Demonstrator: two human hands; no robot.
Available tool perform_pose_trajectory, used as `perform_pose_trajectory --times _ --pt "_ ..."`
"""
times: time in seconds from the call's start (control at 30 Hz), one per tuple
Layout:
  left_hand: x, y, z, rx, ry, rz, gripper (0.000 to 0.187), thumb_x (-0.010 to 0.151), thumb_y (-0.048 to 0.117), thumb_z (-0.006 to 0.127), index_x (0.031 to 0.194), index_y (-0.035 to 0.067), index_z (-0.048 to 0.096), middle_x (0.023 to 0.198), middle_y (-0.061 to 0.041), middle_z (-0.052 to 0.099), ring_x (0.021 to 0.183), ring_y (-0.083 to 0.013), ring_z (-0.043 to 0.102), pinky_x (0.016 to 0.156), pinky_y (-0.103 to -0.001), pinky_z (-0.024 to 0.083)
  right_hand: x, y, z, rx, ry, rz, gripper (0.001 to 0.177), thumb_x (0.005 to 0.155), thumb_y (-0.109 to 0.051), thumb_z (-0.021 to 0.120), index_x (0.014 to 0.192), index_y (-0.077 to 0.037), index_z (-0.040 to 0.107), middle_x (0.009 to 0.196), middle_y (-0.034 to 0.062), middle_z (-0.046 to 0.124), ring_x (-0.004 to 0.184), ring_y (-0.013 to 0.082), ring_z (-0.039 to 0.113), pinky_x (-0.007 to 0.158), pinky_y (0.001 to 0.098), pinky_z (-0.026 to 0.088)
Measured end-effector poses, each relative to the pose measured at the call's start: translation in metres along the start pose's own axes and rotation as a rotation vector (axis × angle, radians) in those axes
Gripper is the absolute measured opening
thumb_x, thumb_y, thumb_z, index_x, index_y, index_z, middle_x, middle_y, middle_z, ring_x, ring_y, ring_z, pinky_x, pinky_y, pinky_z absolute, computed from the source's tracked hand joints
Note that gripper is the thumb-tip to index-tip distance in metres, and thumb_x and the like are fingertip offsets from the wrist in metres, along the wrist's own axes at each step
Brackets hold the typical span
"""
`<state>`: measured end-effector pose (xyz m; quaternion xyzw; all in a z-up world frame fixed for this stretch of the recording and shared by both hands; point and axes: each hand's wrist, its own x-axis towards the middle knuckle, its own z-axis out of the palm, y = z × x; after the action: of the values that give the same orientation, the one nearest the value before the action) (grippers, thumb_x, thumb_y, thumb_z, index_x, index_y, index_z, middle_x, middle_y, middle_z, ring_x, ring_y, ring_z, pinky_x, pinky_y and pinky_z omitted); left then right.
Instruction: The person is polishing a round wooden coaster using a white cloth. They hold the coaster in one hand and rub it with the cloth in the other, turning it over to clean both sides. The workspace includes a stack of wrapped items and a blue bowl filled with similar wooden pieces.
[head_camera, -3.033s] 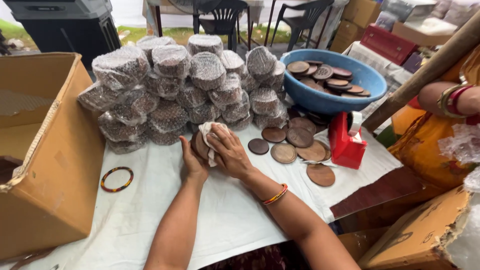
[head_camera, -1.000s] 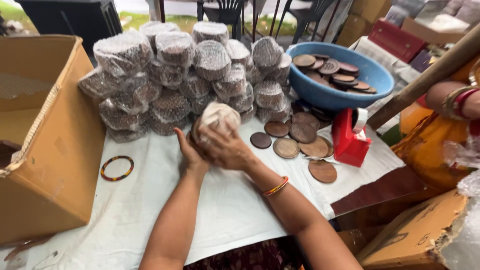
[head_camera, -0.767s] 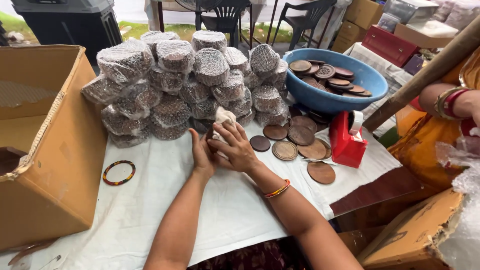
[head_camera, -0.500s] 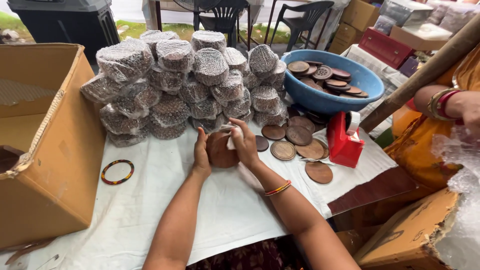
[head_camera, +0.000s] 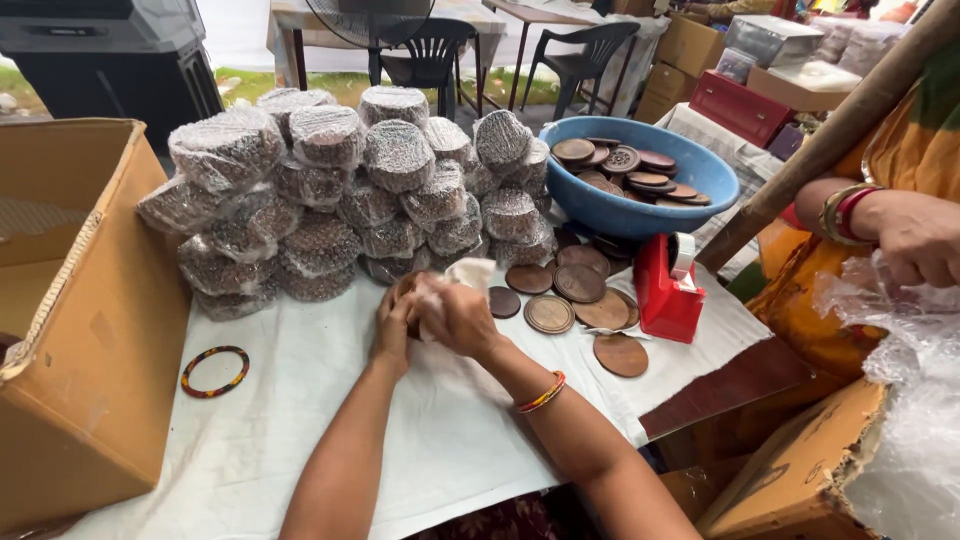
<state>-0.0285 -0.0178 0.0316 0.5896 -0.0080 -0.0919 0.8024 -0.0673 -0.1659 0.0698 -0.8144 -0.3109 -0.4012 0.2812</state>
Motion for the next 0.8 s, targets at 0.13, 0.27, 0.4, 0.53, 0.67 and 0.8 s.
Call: perform_pose_trajectory --times 0.13,0.27,0.4,0.53,0.67,0.8 --pt "0.004 -0.012 -0.002 -0.057 -0.106 0.381 0.065 0.09 0.032 0.067 0.146 0.007 0.049 0.139 -0.007 0.061 0.128 -0.0186 0.057 0.106 -0.029 0.045 0.006 -0.005 0.005 0.233 0.276 0.188 0.03 0.104 -0.019 0.058 0.122 0.0 0.043 0.114 0.0221 0.049 0.099 0.0319 0.059 0.085 0.0445 0.05" --pt "-0.002 -0.004 -0.001 -0.038 -0.132 0.384 0.053 0.095 0.027 0.069 0.142 0.007 0.054 0.132 -0.008 0.062 0.121 -0.0171 0.057 0.102 -0.028 0.045 0.005 -0.008 0.002 -0.008 0.001 0.136 0.036 0.088 -0.012 0.067 0.118 0.0 0.051 0.119 0.0244 0.051 0.113 0.0422 0.054 0.098 0.0505 0.046" --pt "0.0 0.004 -0.011 -0.171 -0.033 0.319 0.04 0.096 0.031 0.065 0.128 0.009 0.057 0.119 -0.006 0.067 0.107 -0.0166 0.062 0.089 -0.03 0.05 0.004 -0.012 0.003 -0.112 -0.378 -0.06 0.019 0.091 -0.017 0.065 0.109 -0.01 0.062 0.114 0.0094 0.063 0.112 0.0265 0.063 0.126 0.0595 0.026" --pt "0.019 -0.016 -0.024 -0.129 0.018 0.411 0.038 0.099 0.036 0.067 0.124 0.008 0.062 0.116 -0.006 0.065 0.104 -0.0166 0.058 0.087 -0.029 0.049 0.006 -0.016 0.004 -0.083 -0.387 -0.114 0.027 0.091 -0.019 0.061 0.117 -0.012 0.065 0.115 0.005 0.067 0.116 0.0187 0.063 0.126 0.0588 0.019" --pt "0.006 0.001 -0.013 0.139 0.095 0.531 0.042 0.097 0.042 0.068 0.123 0.009 0.064 0.117 -0.007 0.07 0.107 -0.0172 0.063 0.092 -0.029 0.051 0.016 -0.031 -0.002 -0.361 -0.269 -0.085 0.037 0.083 -0.023 0.066 0.117 -0.011 0.065 0.117 0.0065 0.069 0.116 0.0247 0.059 0.093 0.0463 0.028" --pt "-0.001 0.004 -0.007 0.233 0.068 0.555 0.053 0.093 0.044 0.069 0.133 0.009 0.062 0.119 -0.01 0.073 0.106 -0.0202 0.067 0.091 -0.032 0.054 0.009 -0.017 0.01 -0.511 -0.307 0.115 0.031 0.087 -0.023 0.068 0.115 -0.011 0.066 0.11 0.0049 0.071 0.111 0.023 0.062 0.091 0.0441 0.032"
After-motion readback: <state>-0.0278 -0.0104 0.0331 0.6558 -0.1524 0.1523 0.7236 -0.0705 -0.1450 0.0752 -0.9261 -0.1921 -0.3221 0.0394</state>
